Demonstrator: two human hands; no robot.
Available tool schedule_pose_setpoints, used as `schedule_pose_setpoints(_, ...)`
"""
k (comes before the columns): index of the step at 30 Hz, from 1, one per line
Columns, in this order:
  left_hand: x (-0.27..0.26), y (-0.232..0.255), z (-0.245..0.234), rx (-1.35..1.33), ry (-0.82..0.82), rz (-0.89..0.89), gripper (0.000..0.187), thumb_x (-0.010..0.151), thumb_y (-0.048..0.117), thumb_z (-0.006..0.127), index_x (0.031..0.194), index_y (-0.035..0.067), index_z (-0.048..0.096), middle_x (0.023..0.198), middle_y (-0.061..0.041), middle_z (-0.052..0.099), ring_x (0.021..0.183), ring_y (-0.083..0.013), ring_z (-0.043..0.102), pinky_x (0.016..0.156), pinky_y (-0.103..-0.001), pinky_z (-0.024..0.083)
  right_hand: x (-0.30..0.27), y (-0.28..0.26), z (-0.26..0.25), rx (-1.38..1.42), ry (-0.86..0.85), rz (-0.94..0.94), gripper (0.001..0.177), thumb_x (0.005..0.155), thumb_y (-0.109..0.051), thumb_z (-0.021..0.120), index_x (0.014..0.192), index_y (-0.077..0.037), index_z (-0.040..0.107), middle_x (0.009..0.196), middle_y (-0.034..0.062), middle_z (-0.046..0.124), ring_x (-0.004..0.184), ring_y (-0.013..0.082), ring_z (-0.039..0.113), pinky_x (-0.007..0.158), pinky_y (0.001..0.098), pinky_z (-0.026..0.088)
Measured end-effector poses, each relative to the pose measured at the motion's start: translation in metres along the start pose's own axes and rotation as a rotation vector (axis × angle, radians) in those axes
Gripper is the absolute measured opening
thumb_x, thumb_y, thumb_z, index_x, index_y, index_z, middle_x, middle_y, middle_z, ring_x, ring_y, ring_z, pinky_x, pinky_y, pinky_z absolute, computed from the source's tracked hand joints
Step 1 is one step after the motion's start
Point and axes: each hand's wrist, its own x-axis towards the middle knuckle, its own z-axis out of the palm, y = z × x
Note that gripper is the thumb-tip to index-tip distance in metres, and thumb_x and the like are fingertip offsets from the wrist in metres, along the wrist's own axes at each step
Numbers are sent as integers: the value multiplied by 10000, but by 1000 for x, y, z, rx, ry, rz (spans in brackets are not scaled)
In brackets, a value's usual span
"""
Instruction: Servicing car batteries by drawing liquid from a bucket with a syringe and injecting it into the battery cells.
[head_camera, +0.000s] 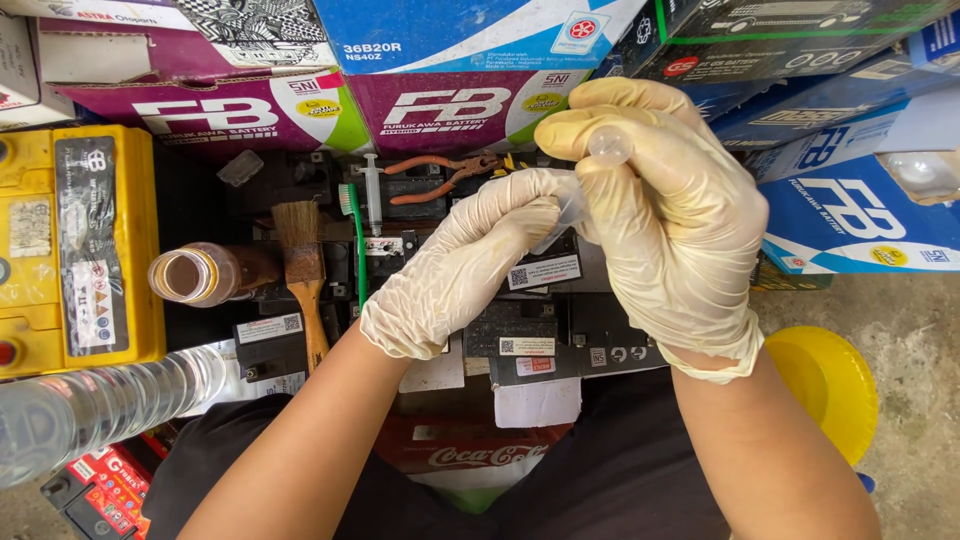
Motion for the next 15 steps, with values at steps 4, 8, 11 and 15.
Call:
schedule_pose_setpoints(4,0,8,3,118,26,41,296,1102,264,523,1305,84,644,1325,-40,667,1246,-146,604,1174,-368,509,0,-5,-1,1,-5,49,381,1134,-173,448,1172,127,679,1153,224,699,1165,413,639,1092,482,531)
schedule_pose_setpoints(8,0,9,7,150,40,53,290,1101,266,524,1289,84,651,1164,-13,662,1080,-122,578,1036,-313,499,-14,-5,-6,90,28,74,387,1131,-237,479,1349,80,523,1366,252,608,1337,379,573,1226,492,489)
schedule_pose_setpoints(11,-6,32,17,80,-12,106,323,1131,273,462,1311,58,623,1137,-57,667,1180,-168,608,1181,-365,480,-44,-17,-10,120,152,296,550,1094,-294,515,1504,63,432,1544,238,502,1465,330,516,1098,358,509)
schedule_pose_setpoints(15,-26,58,30,150,-1,160,324,1136,301,450,1267,50,607,1252,-56,633,1253,-175,578,1231,-380,442,-91,-40,-7,265,217,463,592,1067,-254,521,1578,-12,345,1636,174,426,1363,240,548,1103,355,520)
